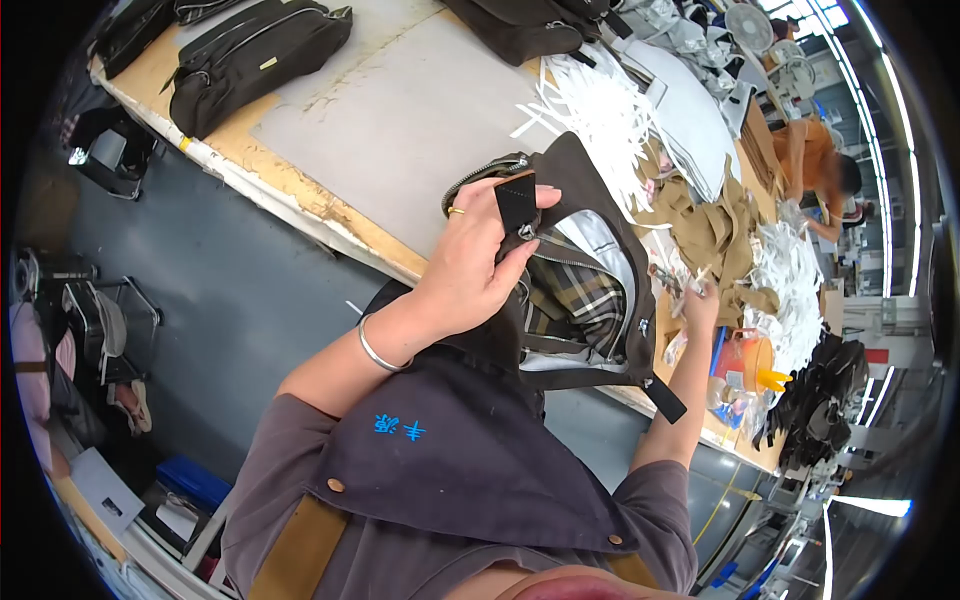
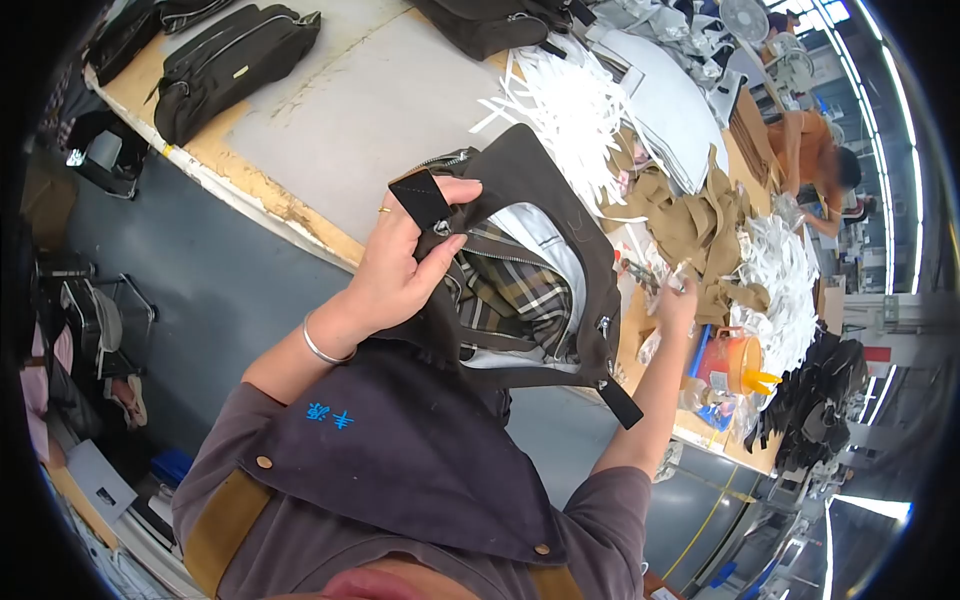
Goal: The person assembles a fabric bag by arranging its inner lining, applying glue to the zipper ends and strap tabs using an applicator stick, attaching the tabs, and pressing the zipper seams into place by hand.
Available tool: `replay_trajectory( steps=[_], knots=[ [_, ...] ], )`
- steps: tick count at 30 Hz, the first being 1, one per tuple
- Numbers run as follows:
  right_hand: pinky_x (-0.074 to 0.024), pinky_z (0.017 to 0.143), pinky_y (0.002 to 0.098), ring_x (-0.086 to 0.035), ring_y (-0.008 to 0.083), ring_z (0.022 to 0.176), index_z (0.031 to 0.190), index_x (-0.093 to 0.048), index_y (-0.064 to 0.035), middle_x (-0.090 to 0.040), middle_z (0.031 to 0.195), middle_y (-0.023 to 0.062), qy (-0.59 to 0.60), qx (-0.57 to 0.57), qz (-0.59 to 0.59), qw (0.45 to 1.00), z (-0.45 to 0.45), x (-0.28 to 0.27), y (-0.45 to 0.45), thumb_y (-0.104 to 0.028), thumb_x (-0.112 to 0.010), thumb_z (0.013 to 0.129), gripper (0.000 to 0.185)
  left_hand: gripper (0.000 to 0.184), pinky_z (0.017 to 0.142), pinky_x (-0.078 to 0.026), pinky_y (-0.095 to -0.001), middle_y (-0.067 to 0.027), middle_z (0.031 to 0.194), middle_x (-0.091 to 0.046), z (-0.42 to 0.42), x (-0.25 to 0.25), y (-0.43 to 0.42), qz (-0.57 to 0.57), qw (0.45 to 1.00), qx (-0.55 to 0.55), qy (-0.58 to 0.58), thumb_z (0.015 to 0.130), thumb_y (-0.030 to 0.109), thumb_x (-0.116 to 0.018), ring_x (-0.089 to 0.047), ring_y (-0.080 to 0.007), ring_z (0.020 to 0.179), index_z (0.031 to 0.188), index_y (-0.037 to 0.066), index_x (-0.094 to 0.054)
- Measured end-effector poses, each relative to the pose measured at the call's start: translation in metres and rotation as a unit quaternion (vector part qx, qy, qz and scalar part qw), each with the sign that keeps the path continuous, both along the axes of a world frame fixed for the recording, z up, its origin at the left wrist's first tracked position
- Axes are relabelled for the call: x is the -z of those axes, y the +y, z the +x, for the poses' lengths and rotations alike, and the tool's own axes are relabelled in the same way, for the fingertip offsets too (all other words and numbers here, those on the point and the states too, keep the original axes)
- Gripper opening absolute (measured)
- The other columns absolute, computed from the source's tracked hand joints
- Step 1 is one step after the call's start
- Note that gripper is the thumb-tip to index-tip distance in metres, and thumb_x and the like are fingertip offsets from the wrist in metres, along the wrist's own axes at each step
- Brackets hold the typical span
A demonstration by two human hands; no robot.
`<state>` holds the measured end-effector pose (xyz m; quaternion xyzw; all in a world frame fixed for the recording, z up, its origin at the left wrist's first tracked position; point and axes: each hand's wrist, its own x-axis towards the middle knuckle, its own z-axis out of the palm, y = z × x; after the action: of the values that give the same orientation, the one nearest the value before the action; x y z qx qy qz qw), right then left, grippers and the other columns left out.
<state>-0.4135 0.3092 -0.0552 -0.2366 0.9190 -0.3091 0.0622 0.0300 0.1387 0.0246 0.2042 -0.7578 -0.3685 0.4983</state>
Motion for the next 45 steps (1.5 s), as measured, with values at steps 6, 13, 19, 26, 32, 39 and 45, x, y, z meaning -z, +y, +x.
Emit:
replay_trajectory(
  steps=[6, 13, 19, 26, 32, 39, 45],
  knots=[
    [-0.0429, 0.060, 0.0215, -0.053, 0.0095, 0.072, 0.129, -0.046, -0.0016, -0.057, 0.088, 0.0068, 0.053, -0.188, -0.223, 0.955, 0.096, -0.135, -0.039, -0.003, -0.050, 0.089, 0.039, 0.044, 0.097, -0.033, -0.0363, -0.0103, 0.118, -0.053, 0.000, 0.003, -0.002, 0.022, 1.000, 0.018, 0.012, 0.077, -0.005, -0.057, -0.046, -0.0276, 0.111, 0.120, 0.003, -0.051],
    [-0.0418, 0.075, 0.0338, -0.055, 0.0216, 0.079, 0.098, -0.066, -0.0140, -0.059, 0.089, 0.0027, 0.445, -0.540, -0.044, 0.714, 0.277, -0.228, -0.082, -0.002, -0.064, 0.069, 0.031, 0.043, 0.097, -0.033, -0.0356, -0.0094, 0.118, -0.053, -0.001, 0.004, -0.001, 0.047, 0.998, 0.027, 0.017, 0.079, -0.004, -0.057, -0.045, -0.0257, 0.111, 0.121, 0.003, -0.051],
    [-0.0381, 0.074, 0.0329, -0.054, 0.0163, 0.081, 0.090, -0.066, -0.0178, -0.058, 0.091, -0.0024, 0.488, -0.564, -0.028, 0.665, 0.283, -0.213, -0.100, -0.012, -0.064, 0.065, 0.025, 0.041, 0.100, -0.030, -0.0377, -0.0100, 0.116, -0.053, 0.001, -0.002, 0.000, 0.050, 0.999, 0.019, 0.007, 0.079, -0.002, -0.058, -0.045, -0.0271, 0.111, 0.120, 0.004, -0.052],
    [-0.0387, 0.072, 0.0334, -0.055, 0.0190, 0.080, 0.091, -0.067, -0.0190, -0.059, 0.089, -0.0019, 0.475, -0.562, -0.003, 0.677, 0.295, -0.220, -0.098, -0.006, -0.063, 0.065, 0.030, 0.041, 0.101, -0.028, -0.0388, -0.0110, 0.116, -0.053, 0.002, -0.001, 0.000, 0.059, 0.998, 0.012, 0.014, 0.080, 0.000, -0.058, -0.045, -0.0291, 0.111, 0.120, 0.005, -0.052],
    [-0.0381, 0.072, 0.0326, -0.055, 0.0182, 0.081, 0.090, -0.067, -0.0191, -0.059, 0.089, -0.0018, 0.492, -0.550, 0.001, 0.674, 0.298, -0.220, -0.098, -0.006, -0.063, 0.064, 0.030, 0.044, 0.095, -0.035, -0.0425, -0.0162, 0.117, -0.051, 0.003, -0.003, -0.001, 0.041, 0.999, 0.010, 0.000, 0.079, 0.000, -0.058, -0.043, -0.0363, 0.111, 0.122, 0.006, -0.051],
    [-0.0380, 0.071, 0.0330, -0.055, 0.0182, 0.081, 0.088, -0.066, -0.0166, -0.059, 0.089, -0.0015, 0.491, -0.569, 0.018, 0.659, 0.303, -0.230, -0.100, -0.005, -0.063, 0.063, 0.028, 0.043, 0.095, -0.035, -0.0424, -0.0162, 0.117, -0.051, 0.003, -0.003, 0.000, 0.026, 1.000, 0.011, -0.014, 0.080, 0.000, -0.057, -0.043, -0.0363, 0.111, 0.122, 0.005, -0.050],
    [-0.0377, 0.072, 0.0335, -0.054, 0.0182, 0.080, 0.088, -0.066, -0.0161, -0.058, 0.089, -0.0019, 0.496, -0.556, 0.015, 0.667, 0.307, -0.227, -0.101, -0.005, -0.063, 0.062, 0.029, 0.032, 0.097, -0.033, -0.0400, -0.0133, 0.117, -0.054, 0.004, -0.004, -0.001, 0.049, 0.997, 0.051, 0.043, 0.090, 0.014, -0.049, -0.045, -0.0318, 0.111, 0.120, 0.003, -0.053]
  ],
)
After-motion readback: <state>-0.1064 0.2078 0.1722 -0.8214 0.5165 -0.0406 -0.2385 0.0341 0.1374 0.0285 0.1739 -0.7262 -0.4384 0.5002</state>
